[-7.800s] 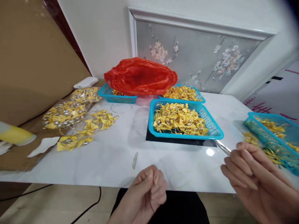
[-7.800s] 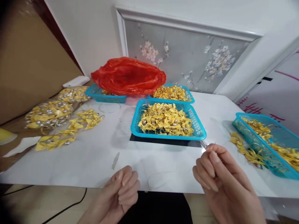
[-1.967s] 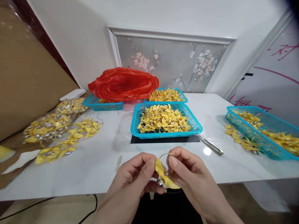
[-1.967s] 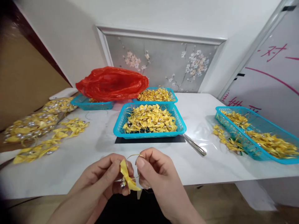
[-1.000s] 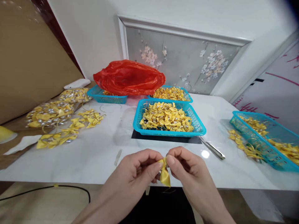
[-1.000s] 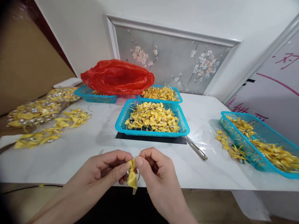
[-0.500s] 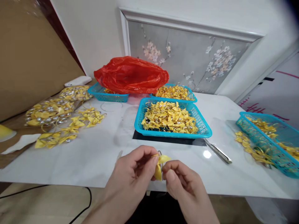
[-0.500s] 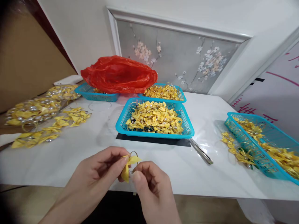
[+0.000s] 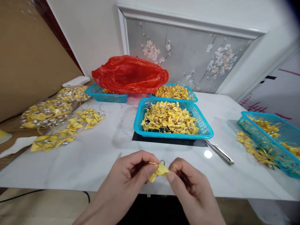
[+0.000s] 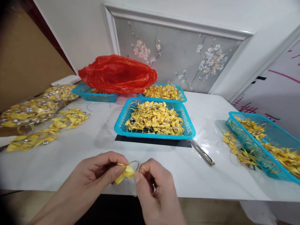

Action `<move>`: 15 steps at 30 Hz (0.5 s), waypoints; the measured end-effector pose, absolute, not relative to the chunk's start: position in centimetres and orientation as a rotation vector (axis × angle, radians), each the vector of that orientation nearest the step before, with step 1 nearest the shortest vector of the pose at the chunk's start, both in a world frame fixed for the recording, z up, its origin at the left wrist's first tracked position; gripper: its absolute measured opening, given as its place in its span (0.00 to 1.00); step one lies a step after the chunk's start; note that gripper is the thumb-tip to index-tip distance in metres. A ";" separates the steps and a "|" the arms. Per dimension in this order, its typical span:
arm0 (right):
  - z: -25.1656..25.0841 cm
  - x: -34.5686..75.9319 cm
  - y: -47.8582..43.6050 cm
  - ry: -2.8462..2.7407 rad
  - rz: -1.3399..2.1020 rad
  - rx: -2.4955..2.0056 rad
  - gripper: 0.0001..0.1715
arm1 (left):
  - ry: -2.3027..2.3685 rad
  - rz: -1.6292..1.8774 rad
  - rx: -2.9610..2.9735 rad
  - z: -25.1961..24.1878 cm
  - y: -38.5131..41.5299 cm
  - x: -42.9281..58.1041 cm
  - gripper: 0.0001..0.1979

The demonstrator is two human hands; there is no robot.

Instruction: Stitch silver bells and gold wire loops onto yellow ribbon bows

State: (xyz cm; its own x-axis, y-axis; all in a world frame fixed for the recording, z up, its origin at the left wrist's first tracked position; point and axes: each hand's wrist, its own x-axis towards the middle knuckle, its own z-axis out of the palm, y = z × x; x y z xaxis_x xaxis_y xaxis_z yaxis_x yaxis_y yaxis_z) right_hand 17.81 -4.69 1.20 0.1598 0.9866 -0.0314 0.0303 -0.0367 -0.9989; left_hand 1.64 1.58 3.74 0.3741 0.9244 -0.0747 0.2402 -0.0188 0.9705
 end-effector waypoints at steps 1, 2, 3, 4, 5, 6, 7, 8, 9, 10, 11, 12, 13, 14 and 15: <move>1.2 18.3 -4.6 -1.126 1.064 -1.350 0.23 | 1.088 0.754 1.508 4.1 1.7 1.3 0.06; 1.2 18.8 -4.6 -1.147 1.044 -1.364 0.24 | 1.086 0.742 1.499 4.4 1.8 1.1 0.06; 1.1 19.3 -4.5 -1.156 1.050 -1.368 0.24 | 1.086 0.738 1.496 4.8 1.9 0.9 0.07; 1.0 19.7 -4.5 -1.161 1.084 -1.350 0.24 | 1.094 0.728 1.502 5.0 1.9 0.9 0.07; 0.9 20.0 -4.6 -1.167 1.145 -1.313 0.24 | 1.102 0.717 1.523 5.3 1.9 1.0 0.07; 0.8 20.0 -4.6 -1.163 1.217 -1.268 0.25 | 1.110 0.708 1.553 5.4 1.8 1.2 0.07; 0.7 19.9 -4.7 -1.144 1.290 -1.222 0.27 | 1.121 0.703 1.584 5.5 1.7 1.4 0.07; 0.7 19.6 -4.8 -1.113 1.354 -1.182 0.31 | 1.125 0.708 1.615 5.5 1.5 1.8 0.07; 0.6 19.0 -4.9 -1.076 1.408 -1.157 0.35 | 1.130 0.715 1.643 5.5 1.4 2.1 0.08; 0.6 18.4 -4.9 -1.045 1.449 -1.147 0.38 | 1.134 0.724 1.668 5.4 1.3 2.4 0.08; 0.5 17.7 -5.0 -1.029 1.466 -1.147 0.39 | 1.145 0.735 1.689 5.4 1.2 2.7 0.08; 0.4 17.1 -5.0 -1.026 1.459 -1.150 0.38 | 1.161 0.742 1.705 5.4 1.2 2.9 0.08; 0.3 16.5 -5.0 -1.036 1.432 -1.159 0.36 | 1.174 0.748 1.714 5.4 1.2 3.0 0.08; 0.2 16.1 -5.0 -1.049 1.382 -1.173 0.33 | 1.175 0.750 1.710 5.4 1.2 3.0 0.08; 0.1 15.9 -5.0 -1.064 1.316 -1.190 0.29 | 1.163 0.746 1.686 5.4 1.2 3.0 0.08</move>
